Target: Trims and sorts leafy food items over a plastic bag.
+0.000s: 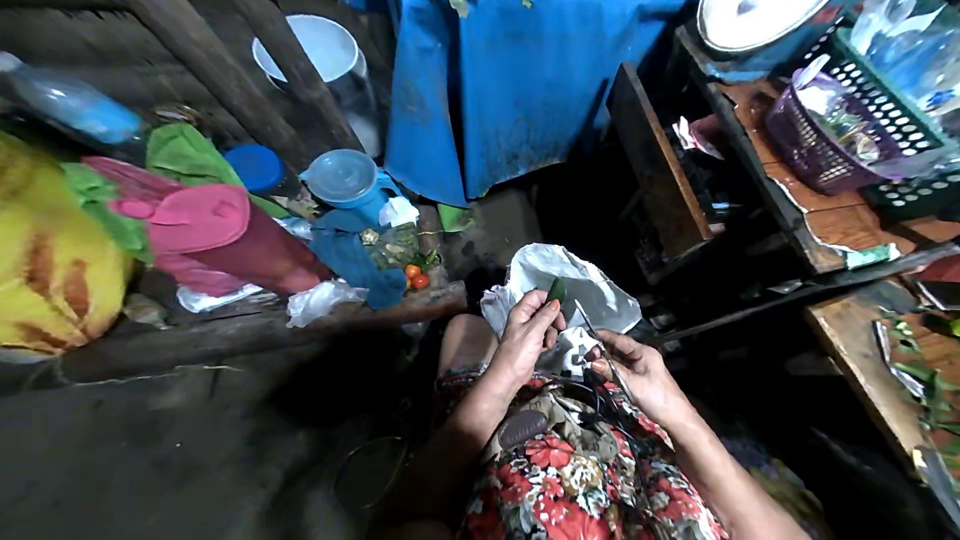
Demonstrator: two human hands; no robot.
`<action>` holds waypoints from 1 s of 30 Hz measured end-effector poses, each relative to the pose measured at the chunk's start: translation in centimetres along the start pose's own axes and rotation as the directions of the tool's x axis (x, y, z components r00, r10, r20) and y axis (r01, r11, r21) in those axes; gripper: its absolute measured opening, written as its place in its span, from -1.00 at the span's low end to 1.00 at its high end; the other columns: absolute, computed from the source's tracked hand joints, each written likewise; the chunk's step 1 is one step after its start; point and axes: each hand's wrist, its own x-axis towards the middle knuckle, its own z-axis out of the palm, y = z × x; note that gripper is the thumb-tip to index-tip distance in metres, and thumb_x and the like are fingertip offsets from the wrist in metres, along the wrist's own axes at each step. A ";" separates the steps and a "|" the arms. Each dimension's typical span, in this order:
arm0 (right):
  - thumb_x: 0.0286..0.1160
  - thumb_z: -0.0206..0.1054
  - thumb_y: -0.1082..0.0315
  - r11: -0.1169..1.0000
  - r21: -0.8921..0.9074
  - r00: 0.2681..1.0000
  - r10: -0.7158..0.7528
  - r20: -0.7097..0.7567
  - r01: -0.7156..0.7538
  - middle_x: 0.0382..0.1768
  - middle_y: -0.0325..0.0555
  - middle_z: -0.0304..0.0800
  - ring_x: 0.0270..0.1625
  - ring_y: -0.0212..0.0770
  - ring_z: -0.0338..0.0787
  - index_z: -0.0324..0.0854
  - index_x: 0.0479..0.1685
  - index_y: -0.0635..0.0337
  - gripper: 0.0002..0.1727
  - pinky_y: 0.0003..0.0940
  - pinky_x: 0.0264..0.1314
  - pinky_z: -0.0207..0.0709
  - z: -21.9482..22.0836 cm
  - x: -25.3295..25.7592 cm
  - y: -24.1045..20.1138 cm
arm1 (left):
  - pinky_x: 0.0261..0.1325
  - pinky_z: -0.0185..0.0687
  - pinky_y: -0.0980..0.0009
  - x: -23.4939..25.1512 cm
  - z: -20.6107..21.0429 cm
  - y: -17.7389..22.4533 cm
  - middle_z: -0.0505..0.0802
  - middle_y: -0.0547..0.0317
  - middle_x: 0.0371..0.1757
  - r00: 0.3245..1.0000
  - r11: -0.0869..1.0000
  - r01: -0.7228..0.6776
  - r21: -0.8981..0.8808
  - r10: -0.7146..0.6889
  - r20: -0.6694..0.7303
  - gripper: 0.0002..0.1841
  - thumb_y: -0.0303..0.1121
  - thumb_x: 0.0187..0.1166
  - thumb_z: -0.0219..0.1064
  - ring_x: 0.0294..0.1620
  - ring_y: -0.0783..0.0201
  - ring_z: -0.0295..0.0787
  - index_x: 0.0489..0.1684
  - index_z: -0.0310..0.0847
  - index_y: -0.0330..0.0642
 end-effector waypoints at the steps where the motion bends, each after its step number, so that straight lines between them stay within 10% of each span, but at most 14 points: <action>1: 0.52 0.46 0.17 1.000 -0.008 1.000 -0.002 0.008 0.002 -0.09 -0.25 0.85 -0.15 -0.48 0.79 0.63 0.39 0.29 -0.48 -0.56 -0.05 0.71 0.0 0.0 -0.1 | -0.57 0.32 0.66 0.0 0.0 0.0 0.72 0.23 -0.45 1.000 1.000 -0.002 -0.003 0.002 0.002 -0.84 -0.45 0.79 0.05 -0.64 0.52 0.43 -0.09 0.55 -0.25; 19: 0.53 0.46 0.17 0.999 0.018 0.999 0.026 0.021 -0.026 -0.09 -0.25 0.84 -0.15 -0.47 0.78 0.61 0.39 0.32 -0.47 -0.58 -0.04 0.69 -0.2 0.6 0.1 | -0.63 0.21 0.65 0.4 -0.7 -0.7 0.48 0.36 -0.69 0.999 0.993 0.032 -0.111 -0.037 -0.038 -0.82 -0.45 0.76 0.04 -0.74 0.55 0.28 -0.20 0.56 -0.14; 30: 0.53 0.45 0.27 0.999 0.023 1.000 0.024 0.015 -0.024 -0.13 -0.28 0.87 -0.16 -0.59 0.78 0.67 0.28 0.33 -0.58 -0.64 0.01 0.68 0.3 0.5 0.1 | -0.62 0.16 0.68 -0.3 -0.1 -0.8 0.41 0.44 -0.71 0.966 0.983 0.174 0.052 -0.181 0.184 -0.82 -0.48 0.69 0.08 -0.73 0.59 0.24 -0.35 0.50 -0.10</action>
